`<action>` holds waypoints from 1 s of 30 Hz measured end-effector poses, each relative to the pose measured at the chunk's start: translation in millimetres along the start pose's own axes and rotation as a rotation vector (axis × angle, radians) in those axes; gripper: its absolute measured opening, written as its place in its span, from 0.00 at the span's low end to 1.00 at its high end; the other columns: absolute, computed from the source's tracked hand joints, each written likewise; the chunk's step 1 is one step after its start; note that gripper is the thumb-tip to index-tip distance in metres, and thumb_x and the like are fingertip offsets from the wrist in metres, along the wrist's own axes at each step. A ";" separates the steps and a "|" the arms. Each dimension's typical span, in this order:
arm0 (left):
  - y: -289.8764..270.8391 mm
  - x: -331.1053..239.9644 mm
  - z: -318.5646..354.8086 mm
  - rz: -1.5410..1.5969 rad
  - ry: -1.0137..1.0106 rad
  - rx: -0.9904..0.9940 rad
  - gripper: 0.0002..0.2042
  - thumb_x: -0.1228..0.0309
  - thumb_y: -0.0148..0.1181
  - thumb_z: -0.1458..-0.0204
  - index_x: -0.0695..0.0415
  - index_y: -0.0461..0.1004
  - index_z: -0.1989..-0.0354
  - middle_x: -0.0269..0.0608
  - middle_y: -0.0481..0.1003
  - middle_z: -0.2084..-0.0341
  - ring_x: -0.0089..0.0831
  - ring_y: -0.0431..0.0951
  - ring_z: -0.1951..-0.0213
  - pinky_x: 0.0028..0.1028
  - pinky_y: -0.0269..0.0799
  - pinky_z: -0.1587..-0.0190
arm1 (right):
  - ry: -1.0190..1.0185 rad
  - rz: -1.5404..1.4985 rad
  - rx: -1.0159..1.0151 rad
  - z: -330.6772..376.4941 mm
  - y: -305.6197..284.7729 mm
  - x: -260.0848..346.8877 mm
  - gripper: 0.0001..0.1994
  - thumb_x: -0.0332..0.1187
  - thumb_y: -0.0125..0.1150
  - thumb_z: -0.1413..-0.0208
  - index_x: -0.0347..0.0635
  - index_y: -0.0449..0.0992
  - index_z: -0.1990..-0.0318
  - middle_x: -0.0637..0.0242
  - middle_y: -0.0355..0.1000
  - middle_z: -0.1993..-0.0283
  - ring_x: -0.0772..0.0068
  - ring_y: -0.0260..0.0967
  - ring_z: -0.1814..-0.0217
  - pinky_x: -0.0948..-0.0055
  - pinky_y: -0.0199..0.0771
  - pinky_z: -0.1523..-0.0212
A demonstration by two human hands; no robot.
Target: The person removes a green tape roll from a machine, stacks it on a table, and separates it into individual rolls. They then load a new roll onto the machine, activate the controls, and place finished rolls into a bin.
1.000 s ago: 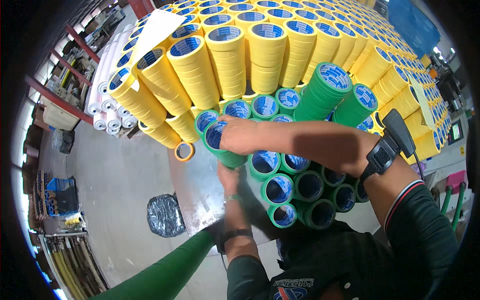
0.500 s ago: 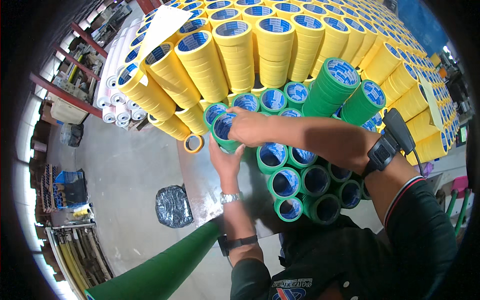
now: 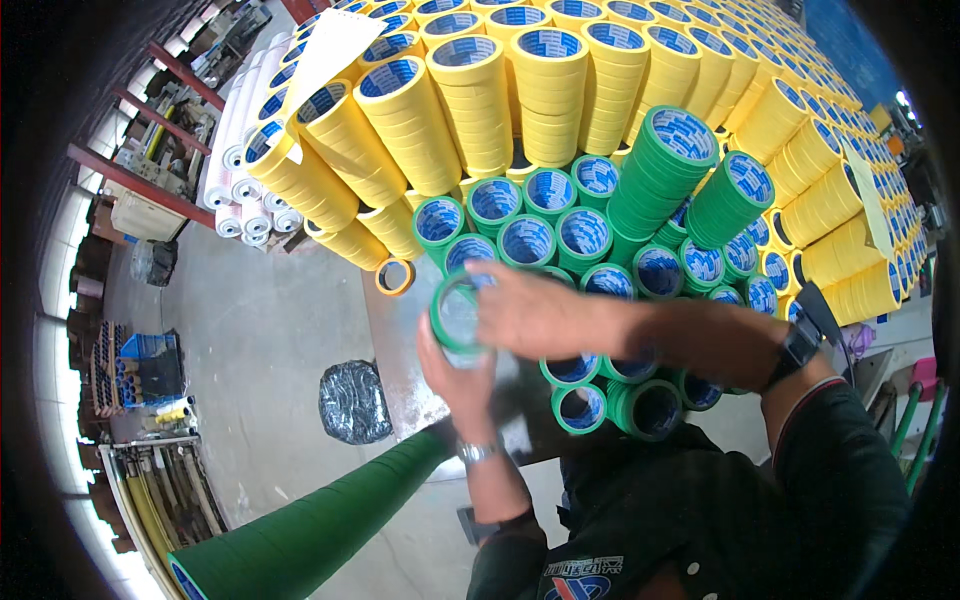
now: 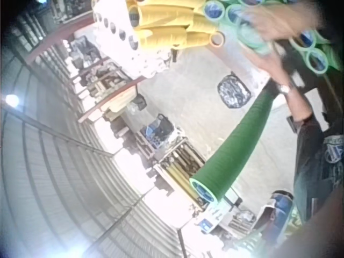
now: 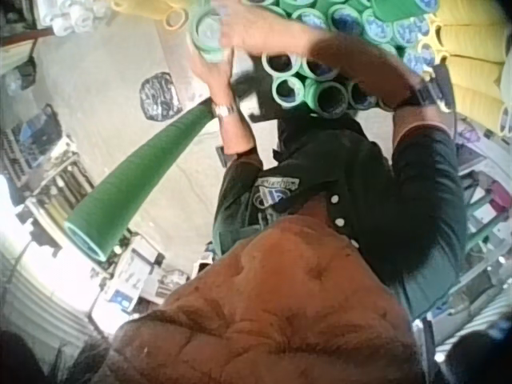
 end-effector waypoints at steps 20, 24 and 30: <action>17.7 -32.9 218.3 0.181 -0.256 0.451 0.37 0.71 0.66 0.60 0.65 0.62 0.37 0.60 0.70 0.43 0.58 0.70 0.41 0.45 0.65 0.38 | 0.299 -0.132 0.329 157.2 26.8 149.4 0.06 0.33 0.58 0.55 0.41 0.77 0.75 0.61 0.72 0.75 0.60 0.72 0.64 0.44 0.50 0.26; 24.2 -36.2 212.6 0.223 -0.287 0.475 0.36 0.67 0.69 0.58 0.63 0.63 0.38 0.58 0.71 0.43 0.57 0.70 0.41 0.45 0.64 0.38 | 0.314 -0.126 0.403 156.4 29.8 151.4 0.05 0.32 0.59 0.53 0.42 0.77 0.72 0.64 0.73 0.71 0.62 0.73 0.58 0.47 0.47 0.25; 19.4 -37.2 215.5 0.237 -0.313 0.474 0.37 0.67 0.72 0.60 0.60 0.63 0.38 0.55 0.71 0.43 0.54 0.71 0.42 0.43 0.67 0.40 | 0.269 -0.143 0.322 160.3 32.5 150.8 0.06 0.32 0.60 0.54 0.43 0.80 0.73 0.62 0.76 0.72 0.59 0.75 0.60 0.45 0.48 0.26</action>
Point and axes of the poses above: each hand's wrist, its own z-axis away from the middle knuckle, its own y-axis out of the palm, x = y × z, the point moved 1 cm from there along -z, towards the middle knuckle
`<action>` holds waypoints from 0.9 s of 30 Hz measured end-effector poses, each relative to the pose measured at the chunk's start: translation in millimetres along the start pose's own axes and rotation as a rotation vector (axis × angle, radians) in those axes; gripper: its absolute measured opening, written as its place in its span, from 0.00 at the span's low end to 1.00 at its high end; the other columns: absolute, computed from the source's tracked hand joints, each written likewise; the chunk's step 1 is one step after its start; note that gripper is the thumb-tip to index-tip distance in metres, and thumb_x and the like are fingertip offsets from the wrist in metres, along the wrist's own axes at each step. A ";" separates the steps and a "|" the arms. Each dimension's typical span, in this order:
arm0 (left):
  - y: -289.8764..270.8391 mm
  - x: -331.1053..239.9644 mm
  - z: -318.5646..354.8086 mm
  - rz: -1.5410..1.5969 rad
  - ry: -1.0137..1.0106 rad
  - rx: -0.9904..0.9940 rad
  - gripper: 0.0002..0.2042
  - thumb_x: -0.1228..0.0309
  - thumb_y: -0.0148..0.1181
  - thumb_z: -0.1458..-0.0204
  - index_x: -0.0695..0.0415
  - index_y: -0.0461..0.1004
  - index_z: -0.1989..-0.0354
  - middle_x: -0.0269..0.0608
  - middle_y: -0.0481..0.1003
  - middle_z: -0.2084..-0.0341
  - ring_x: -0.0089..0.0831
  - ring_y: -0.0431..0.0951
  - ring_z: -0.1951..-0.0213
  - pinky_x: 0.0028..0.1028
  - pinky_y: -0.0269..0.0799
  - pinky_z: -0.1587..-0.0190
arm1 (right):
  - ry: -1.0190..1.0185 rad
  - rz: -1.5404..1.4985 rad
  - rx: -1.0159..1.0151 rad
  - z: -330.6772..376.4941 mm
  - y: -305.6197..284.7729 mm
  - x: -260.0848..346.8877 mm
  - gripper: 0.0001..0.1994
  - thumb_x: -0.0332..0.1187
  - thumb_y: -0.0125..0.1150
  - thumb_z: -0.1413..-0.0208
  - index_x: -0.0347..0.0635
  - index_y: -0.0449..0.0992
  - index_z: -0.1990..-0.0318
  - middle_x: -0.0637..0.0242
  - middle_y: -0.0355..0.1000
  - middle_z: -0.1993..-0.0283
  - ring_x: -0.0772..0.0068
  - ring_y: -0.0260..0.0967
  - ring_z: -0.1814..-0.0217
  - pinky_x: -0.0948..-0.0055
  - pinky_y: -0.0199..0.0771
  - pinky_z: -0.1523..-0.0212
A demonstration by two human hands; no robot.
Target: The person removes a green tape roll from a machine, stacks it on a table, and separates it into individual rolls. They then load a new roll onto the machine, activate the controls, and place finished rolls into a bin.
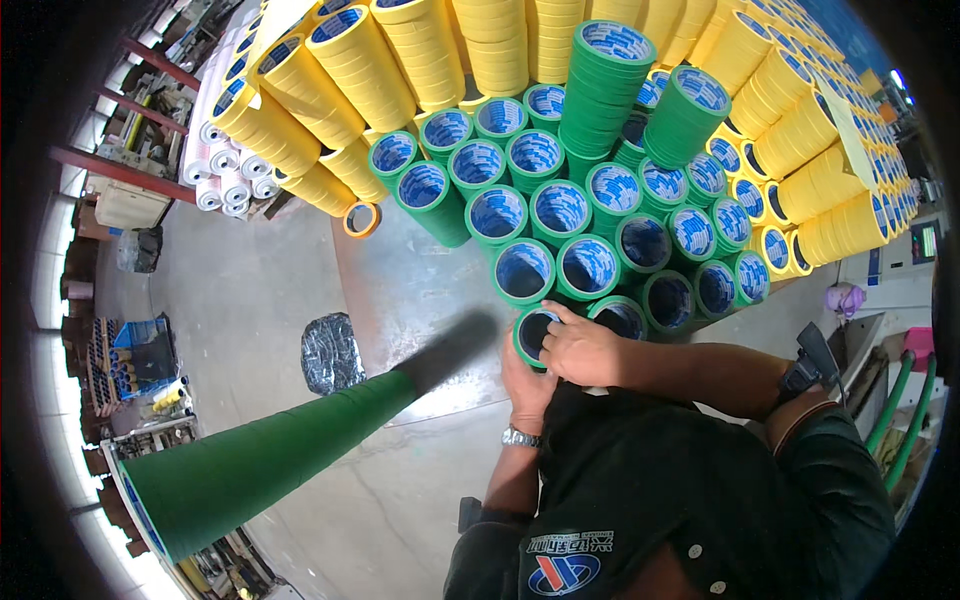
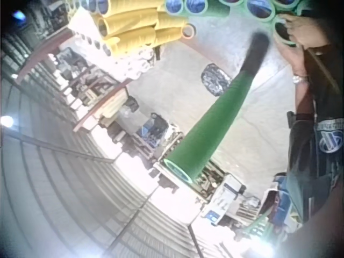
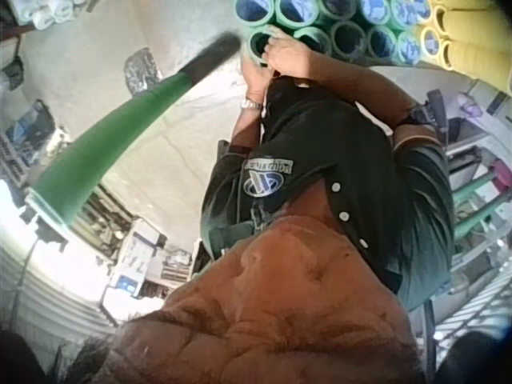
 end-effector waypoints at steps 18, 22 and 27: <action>20.5 -9.6 17.7 -0.177 -0.172 -0.118 0.54 0.70 0.78 0.65 0.66 0.47 0.29 0.63 0.62 0.36 0.57 0.63 0.34 0.41 0.60 0.33 | -0.004 -0.332 -0.322 20.1 -146.3 -26.4 0.24 0.31 0.72 0.59 0.41 0.75 0.50 0.60 0.73 0.49 0.54 0.69 0.43 0.55 0.62 0.36; 0.7 19.2 49.6 -0.175 -0.191 -0.108 0.51 0.75 0.76 0.60 0.66 0.47 0.28 0.62 0.61 0.36 0.52 0.66 0.36 0.40 0.64 0.35 | -0.050 -0.365 -0.432 18.2 -193.5 -31.3 0.23 0.28 0.70 0.58 0.37 0.75 0.50 0.55 0.73 0.49 0.51 0.70 0.45 0.57 0.67 0.41; -68.1 107.7 105.6 0.063 -0.541 -0.538 0.45 0.76 0.71 0.54 0.67 0.49 0.29 0.57 0.67 0.41 0.43 0.75 0.46 0.37 0.75 0.47 | -0.100 -0.376 -0.463 -3.6 -247.5 -11.5 0.27 0.25 0.71 0.61 0.34 0.74 0.48 0.51 0.73 0.46 0.47 0.71 0.44 0.55 0.70 0.42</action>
Point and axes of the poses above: each hand's wrist, its own z-axis away from the middle knuckle, its own y-axis out of the palm, x = y × z, the point moved 1 cm from there along -z, towards the middle knuckle
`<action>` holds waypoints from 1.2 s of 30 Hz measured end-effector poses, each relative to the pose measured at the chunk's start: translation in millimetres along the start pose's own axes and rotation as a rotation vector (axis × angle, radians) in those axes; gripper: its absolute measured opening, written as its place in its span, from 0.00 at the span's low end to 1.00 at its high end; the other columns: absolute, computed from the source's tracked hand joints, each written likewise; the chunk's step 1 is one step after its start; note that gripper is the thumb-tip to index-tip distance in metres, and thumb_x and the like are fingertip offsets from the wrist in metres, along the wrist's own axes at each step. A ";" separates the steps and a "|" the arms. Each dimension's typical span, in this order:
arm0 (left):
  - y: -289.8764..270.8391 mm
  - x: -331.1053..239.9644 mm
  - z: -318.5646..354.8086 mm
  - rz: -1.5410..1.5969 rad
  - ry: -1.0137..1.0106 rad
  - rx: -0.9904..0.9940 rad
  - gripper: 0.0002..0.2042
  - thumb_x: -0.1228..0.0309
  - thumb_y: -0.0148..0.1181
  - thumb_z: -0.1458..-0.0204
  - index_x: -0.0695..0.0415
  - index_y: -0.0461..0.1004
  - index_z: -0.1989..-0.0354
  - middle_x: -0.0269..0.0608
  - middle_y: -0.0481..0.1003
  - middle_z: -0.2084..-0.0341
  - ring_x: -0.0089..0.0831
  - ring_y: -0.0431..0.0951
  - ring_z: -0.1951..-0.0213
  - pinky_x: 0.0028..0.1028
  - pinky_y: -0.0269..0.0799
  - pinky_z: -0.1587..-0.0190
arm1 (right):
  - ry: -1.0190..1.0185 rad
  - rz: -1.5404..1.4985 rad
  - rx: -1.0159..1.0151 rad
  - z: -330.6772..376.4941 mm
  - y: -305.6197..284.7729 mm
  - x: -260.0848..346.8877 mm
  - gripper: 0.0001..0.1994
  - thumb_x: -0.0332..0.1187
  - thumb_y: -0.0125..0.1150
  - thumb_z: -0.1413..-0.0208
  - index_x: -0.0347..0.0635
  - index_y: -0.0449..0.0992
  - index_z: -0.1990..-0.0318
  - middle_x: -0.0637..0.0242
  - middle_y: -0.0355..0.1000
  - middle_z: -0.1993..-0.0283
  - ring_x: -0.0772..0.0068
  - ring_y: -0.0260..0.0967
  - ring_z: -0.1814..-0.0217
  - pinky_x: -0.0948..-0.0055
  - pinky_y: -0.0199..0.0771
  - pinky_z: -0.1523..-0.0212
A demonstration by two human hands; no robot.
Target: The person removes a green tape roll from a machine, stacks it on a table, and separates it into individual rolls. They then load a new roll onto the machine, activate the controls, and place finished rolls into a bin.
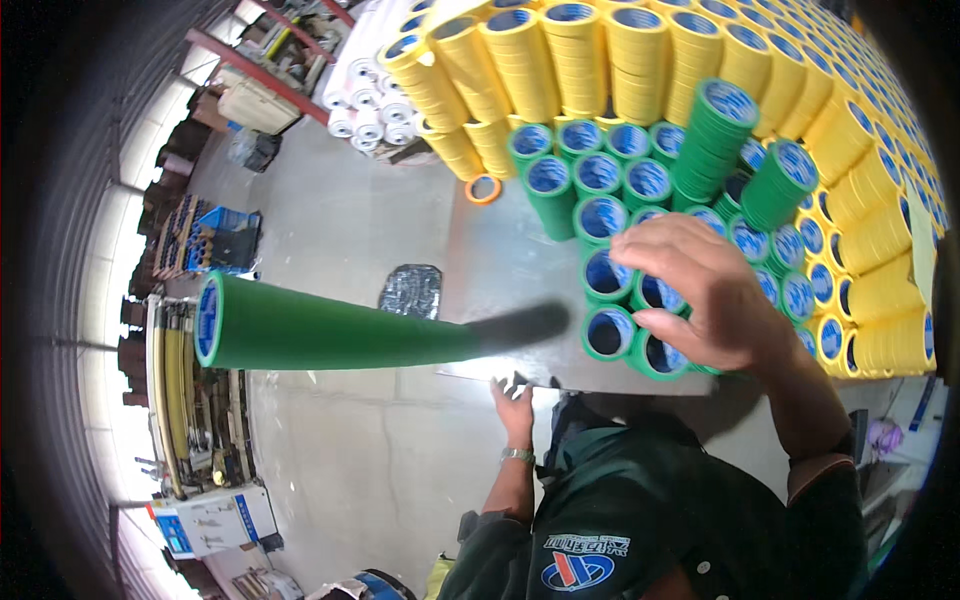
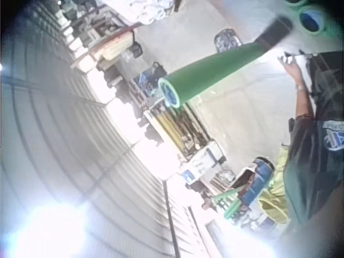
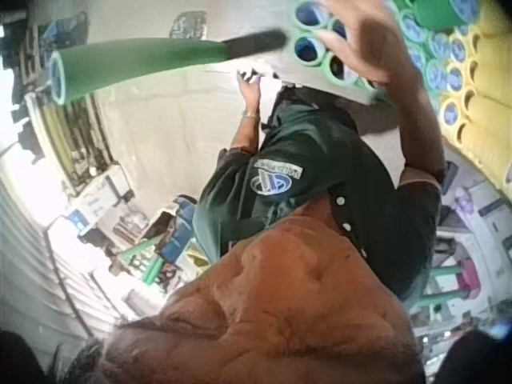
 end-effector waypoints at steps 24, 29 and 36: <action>-53.7 5.6 -189.1 0.051 0.281 0.321 0.19 0.81 0.71 0.62 0.67 0.76 0.58 0.46 0.80 0.60 0.35 0.80 0.59 0.32 0.75 0.53 | -0.558 0.191 0.231 -240.3 81.0 101.3 0.12 0.36 0.71 0.60 0.37 0.79 0.72 0.59 0.77 0.70 0.57 0.75 0.56 0.60 0.63 0.36; 2.0 -14.6 -213.6 -0.054 0.335 0.472 0.21 0.74 0.73 0.64 0.64 0.76 0.59 0.51 0.80 0.63 0.46 0.81 0.60 0.39 0.74 0.52 | -0.349 0.272 0.222 -221.6 39.6 71.8 0.10 0.33 0.69 0.58 0.35 0.79 0.71 0.56 0.78 0.68 0.55 0.75 0.56 0.58 0.62 0.33; 109.3 -97.0 -198.4 0.041 0.488 0.602 0.23 0.84 0.69 0.64 0.65 0.71 0.56 0.45 0.78 0.64 0.38 0.80 0.62 0.36 0.75 0.53 | -0.061 0.408 0.197 -202.9 -6.7 27.5 0.09 0.30 0.69 0.59 0.34 0.77 0.73 0.51 0.76 0.70 0.47 0.74 0.58 0.56 0.66 0.38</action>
Point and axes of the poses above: each hand's wrist, its own z-axis away from the middle knuckle, its own y-axis out of the palm, x = y × z, the point moved 1 cm from there along -z, towards the middle knuckle
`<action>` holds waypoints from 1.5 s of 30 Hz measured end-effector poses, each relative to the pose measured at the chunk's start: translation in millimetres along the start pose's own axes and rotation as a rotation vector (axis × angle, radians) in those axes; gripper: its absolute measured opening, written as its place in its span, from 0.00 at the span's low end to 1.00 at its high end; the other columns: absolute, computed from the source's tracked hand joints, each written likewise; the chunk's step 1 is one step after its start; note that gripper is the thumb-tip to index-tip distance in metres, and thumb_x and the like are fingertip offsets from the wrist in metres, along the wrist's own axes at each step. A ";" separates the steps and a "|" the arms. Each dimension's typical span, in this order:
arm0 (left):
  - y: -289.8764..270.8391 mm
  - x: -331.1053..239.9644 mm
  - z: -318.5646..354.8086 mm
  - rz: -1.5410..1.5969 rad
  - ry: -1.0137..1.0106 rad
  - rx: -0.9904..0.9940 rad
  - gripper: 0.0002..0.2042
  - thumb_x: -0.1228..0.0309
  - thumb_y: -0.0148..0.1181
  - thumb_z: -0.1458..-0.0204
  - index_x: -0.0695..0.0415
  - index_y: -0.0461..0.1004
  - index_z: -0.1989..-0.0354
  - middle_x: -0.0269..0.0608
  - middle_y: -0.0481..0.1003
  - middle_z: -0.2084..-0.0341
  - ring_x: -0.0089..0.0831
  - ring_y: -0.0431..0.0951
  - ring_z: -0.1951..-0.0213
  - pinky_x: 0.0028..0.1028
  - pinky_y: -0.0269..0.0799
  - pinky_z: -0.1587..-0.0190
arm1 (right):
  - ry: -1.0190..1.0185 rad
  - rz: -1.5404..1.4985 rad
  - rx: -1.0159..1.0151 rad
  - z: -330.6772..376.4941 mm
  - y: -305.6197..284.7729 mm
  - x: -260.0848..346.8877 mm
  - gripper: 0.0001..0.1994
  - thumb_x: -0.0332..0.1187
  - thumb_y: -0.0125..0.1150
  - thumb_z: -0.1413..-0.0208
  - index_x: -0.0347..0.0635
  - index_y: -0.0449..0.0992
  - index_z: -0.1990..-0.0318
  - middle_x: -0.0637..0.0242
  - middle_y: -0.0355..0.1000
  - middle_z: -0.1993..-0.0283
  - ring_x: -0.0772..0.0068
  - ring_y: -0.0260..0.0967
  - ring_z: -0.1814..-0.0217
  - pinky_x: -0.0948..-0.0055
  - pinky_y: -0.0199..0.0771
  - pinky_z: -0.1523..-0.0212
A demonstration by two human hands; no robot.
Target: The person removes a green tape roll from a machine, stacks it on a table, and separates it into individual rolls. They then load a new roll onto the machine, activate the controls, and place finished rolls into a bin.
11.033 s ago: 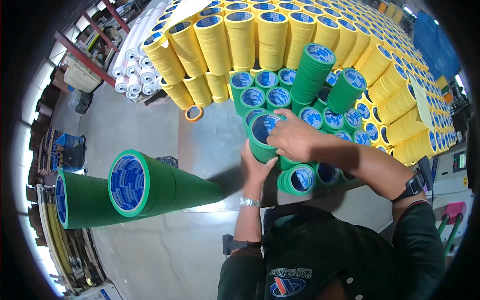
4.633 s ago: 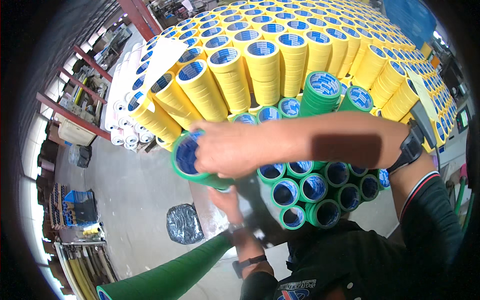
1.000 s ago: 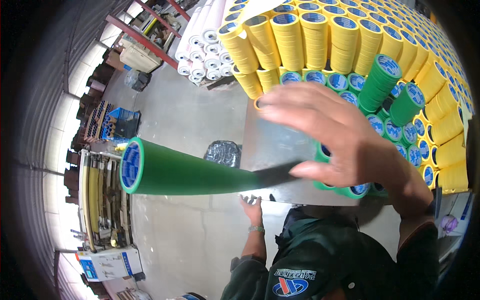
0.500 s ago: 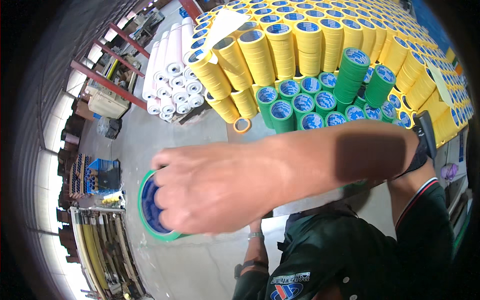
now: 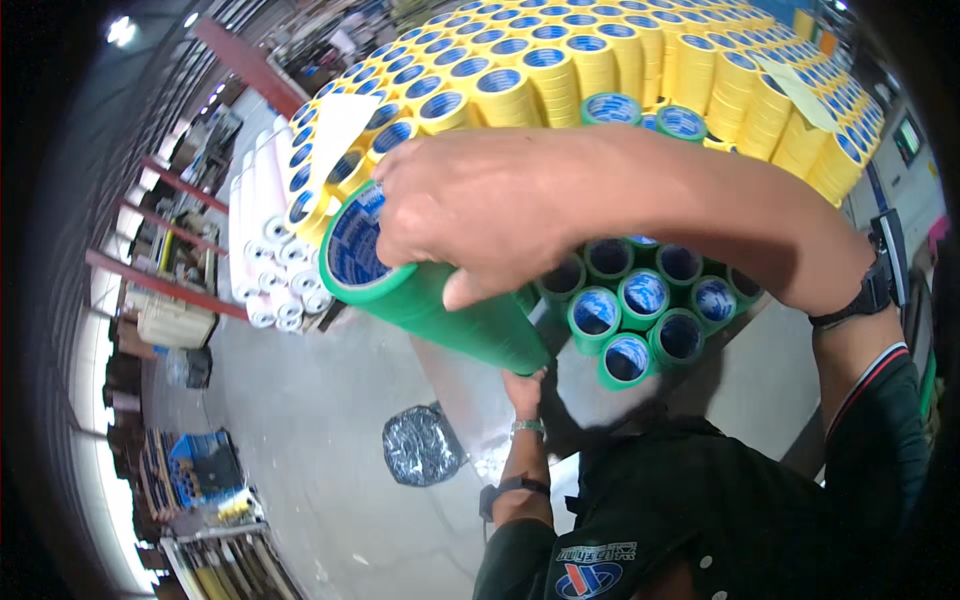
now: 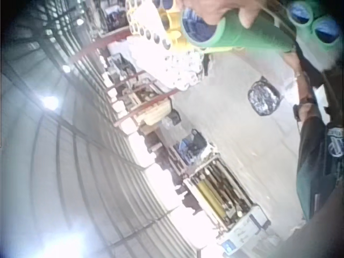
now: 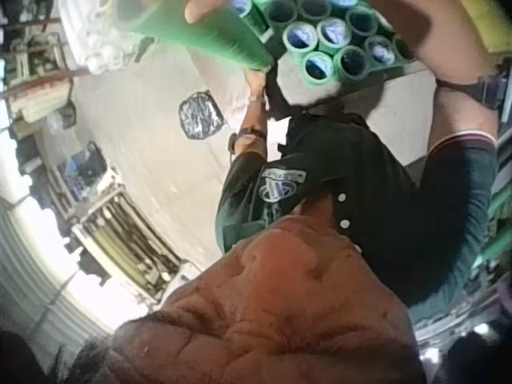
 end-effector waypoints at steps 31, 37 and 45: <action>-28.7 -163.5 -73.3 -0.211 0.342 0.093 0.42 0.73 0.80 0.67 0.64 0.63 0.39 0.55 0.73 0.49 0.49 0.74 0.45 0.39 0.68 0.41 | 0.155 0.162 -0.089 15.4 -2.3 -26.9 0.12 0.34 0.72 0.59 0.36 0.80 0.69 0.52 0.77 0.72 0.49 0.76 0.61 0.55 0.70 0.44; -28.7 -168.8 -56.5 -0.256 0.417 -0.149 0.40 0.75 0.79 0.66 0.67 0.64 0.41 0.56 0.73 0.49 0.49 0.73 0.45 0.40 0.66 0.40 | 0.028 0.134 -0.089 16.3 -7.1 10.1 0.08 0.29 0.67 0.61 0.35 0.80 0.71 0.54 0.77 0.73 0.51 0.76 0.63 0.57 0.61 0.33; -82.8 -138.0 36.6 -0.328 0.275 -0.219 0.33 0.74 0.78 0.67 0.67 0.70 0.48 0.56 0.74 0.52 0.48 0.74 0.49 0.41 0.68 0.42 | -0.129 0.006 -0.096 24.8 21.6 43.2 0.08 0.36 0.68 0.61 0.42 0.81 0.75 0.63 0.77 0.75 0.63 0.76 0.66 0.62 0.62 0.41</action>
Point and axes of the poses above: each hand's wrist, its own z-axis away from the middle knuckle, its own y-axis out of the palm, x = y × z, the point moved 1 cm from there along -z, towards the middle knuckle
